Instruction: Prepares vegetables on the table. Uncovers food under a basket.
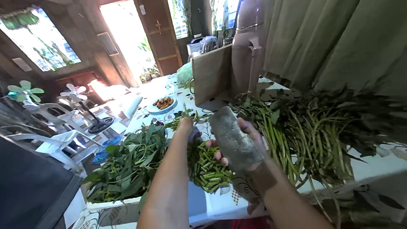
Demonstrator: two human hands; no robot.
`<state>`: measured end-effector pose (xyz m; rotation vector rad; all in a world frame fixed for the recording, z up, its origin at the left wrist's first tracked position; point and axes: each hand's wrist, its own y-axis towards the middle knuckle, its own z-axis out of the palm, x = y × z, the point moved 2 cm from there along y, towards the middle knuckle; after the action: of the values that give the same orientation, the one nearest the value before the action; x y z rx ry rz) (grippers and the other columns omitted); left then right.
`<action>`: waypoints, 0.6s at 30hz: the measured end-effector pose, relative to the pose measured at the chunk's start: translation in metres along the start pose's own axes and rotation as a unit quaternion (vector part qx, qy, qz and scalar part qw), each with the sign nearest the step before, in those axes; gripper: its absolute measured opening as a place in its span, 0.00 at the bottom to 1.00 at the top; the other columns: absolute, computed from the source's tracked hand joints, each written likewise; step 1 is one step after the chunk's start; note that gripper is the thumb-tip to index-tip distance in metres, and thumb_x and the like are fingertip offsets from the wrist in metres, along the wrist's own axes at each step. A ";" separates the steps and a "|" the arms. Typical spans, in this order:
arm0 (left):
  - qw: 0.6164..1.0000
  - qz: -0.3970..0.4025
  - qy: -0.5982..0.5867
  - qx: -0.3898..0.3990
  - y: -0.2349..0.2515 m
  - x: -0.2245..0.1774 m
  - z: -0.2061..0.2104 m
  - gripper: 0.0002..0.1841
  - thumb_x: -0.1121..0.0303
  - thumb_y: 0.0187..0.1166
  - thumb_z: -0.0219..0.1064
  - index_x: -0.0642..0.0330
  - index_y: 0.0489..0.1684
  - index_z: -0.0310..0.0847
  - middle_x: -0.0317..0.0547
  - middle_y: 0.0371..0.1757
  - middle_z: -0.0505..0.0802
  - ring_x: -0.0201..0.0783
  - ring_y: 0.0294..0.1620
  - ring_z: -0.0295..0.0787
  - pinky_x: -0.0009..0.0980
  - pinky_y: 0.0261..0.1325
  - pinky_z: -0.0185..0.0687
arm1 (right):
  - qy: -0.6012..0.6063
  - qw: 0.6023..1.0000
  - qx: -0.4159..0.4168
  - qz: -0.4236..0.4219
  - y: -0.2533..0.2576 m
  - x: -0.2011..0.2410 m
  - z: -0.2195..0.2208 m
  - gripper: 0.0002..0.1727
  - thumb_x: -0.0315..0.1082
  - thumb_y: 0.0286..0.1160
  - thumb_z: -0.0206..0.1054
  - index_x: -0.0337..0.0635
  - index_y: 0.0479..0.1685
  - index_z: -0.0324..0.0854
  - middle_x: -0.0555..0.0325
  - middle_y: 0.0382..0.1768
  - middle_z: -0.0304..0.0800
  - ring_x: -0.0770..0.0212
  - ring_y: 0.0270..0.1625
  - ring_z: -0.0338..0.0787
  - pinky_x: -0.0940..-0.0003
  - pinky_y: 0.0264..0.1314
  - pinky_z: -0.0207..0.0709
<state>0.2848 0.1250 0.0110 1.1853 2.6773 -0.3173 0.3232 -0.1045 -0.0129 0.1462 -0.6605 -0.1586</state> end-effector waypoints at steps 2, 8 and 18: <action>0.994 0.009 -0.106 -0.039 -0.005 -0.011 -0.008 0.15 0.67 0.90 0.57 0.69 0.56 0.87 0.66 0.56 0.90 0.61 0.60 0.87 0.60 0.65 0.78 | -0.018 1.000 0.013 0.007 0.000 -0.001 0.001 0.41 0.73 0.75 0.51 0.47 0.72 0.71 0.38 0.49 0.90 0.47 0.34 0.94 0.60 0.31 0.90; 0.833 0.133 -0.524 0.116 -0.056 -0.051 -0.027 0.35 0.40 0.93 0.32 0.58 0.71 0.76 0.46 0.47 0.93 0.40 0.43 0.93 0.40 0.45 0.90 | -0.011 0.999 0.039 -0.016 0.003 0.000 0.002 0.43 0.76 0.72 0.52 0.45 0.67 0.75 0.44 0.41 0.91 0.53 0.31 0.93 0.64 0.32 0.89; 0.785 0.143 -0.603 0.009 -0.056 -0.078 -0.035 0.13 0.64 0.93 0.52 0.60 0.60 0.80 0.43 0.39 0.92 0.34 0.35 0.91 0.32 0.40 0.90 | 0.004 0.989 0.115 -0.093 0.003 -0.002 0.000 0.31 0.64 0.65 0.71 0.44 0.48 0.79 0.58 0.35 0.86 0.64 0.30 0.88 0.70 0.35 0.85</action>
<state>0.2910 0.0427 0.0715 0.8686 1.3541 -0.7314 0.3220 -0.1017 -0.0131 0.4305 -0.6549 -0.2617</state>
